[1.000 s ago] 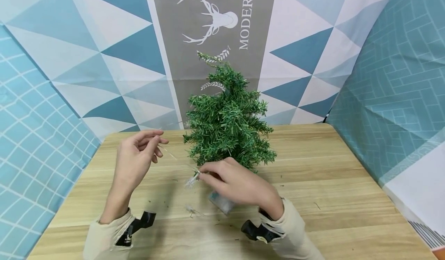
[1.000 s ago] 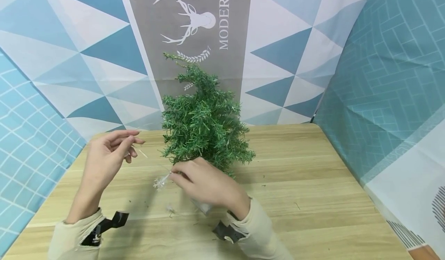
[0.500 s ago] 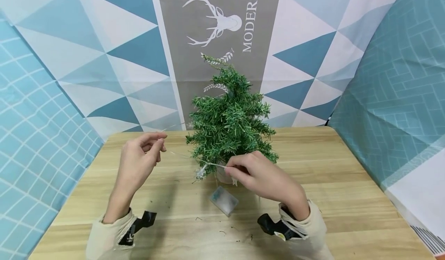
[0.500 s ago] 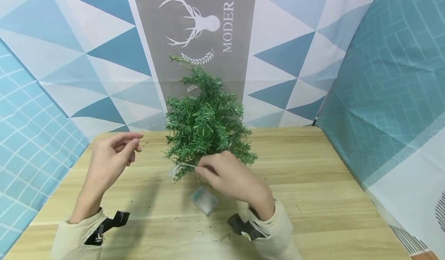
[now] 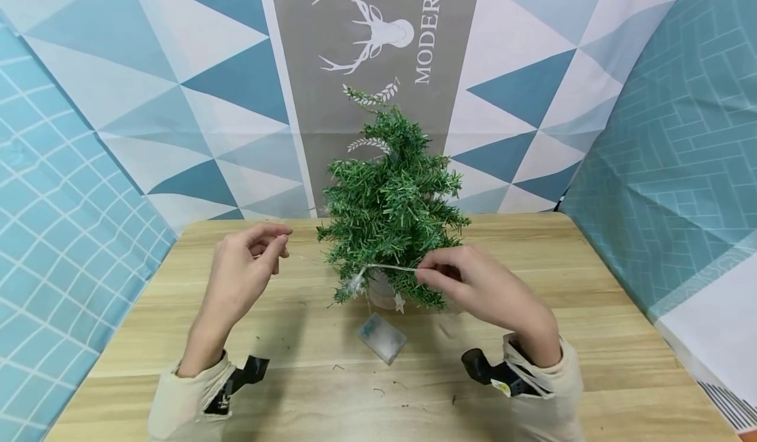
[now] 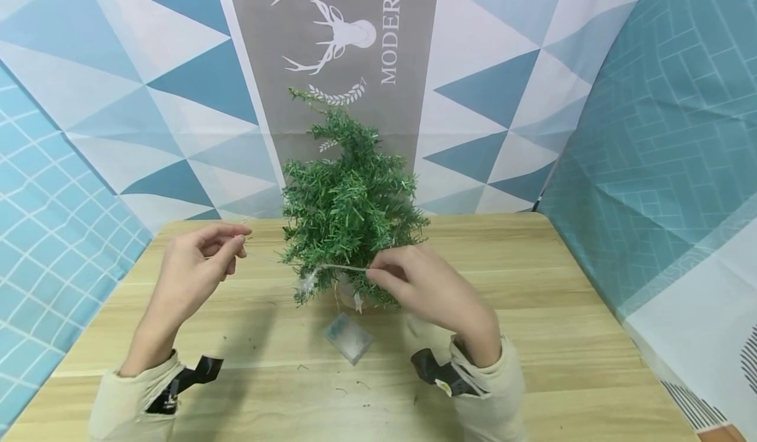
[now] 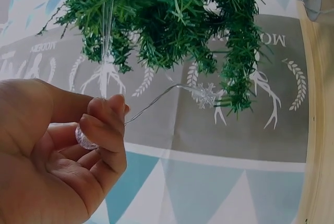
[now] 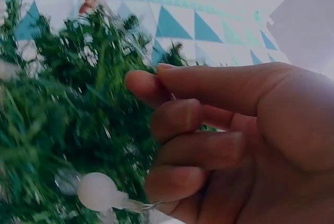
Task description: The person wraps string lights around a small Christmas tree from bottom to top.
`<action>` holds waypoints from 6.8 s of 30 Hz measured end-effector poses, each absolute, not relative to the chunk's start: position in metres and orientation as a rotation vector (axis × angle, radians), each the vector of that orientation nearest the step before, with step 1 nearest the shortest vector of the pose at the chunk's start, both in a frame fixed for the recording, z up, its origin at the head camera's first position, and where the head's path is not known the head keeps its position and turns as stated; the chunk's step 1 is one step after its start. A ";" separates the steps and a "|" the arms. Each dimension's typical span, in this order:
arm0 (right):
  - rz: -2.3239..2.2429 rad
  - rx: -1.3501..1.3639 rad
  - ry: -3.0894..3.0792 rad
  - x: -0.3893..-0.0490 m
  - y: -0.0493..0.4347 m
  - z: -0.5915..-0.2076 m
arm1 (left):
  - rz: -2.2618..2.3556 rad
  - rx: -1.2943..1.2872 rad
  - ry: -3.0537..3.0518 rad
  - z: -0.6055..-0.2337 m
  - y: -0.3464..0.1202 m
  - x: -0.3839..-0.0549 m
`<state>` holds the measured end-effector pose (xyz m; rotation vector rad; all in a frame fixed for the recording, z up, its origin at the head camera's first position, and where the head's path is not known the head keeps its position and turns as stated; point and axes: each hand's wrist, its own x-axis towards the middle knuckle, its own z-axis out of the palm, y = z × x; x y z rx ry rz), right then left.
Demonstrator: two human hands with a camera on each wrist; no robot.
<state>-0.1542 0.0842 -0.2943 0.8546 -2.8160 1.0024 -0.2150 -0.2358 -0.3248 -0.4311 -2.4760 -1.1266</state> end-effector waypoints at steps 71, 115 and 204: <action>0.906 0.041 -1.941 -0.191 0.153 -0.302 | -1.224 -0.755 -2.172 -0.305 -0.190 -0.174; 0.756 0.293 -2.373 -0.274 0.191 -0.303 | -0.975 -0.692 -2.300 -0.316 -0.229 -0.188; 1.895 0.720 -2.254 -0.344 0.107 -0.190 | -1.494 -0.908 -2.467 -0.197 -0.175 -0.376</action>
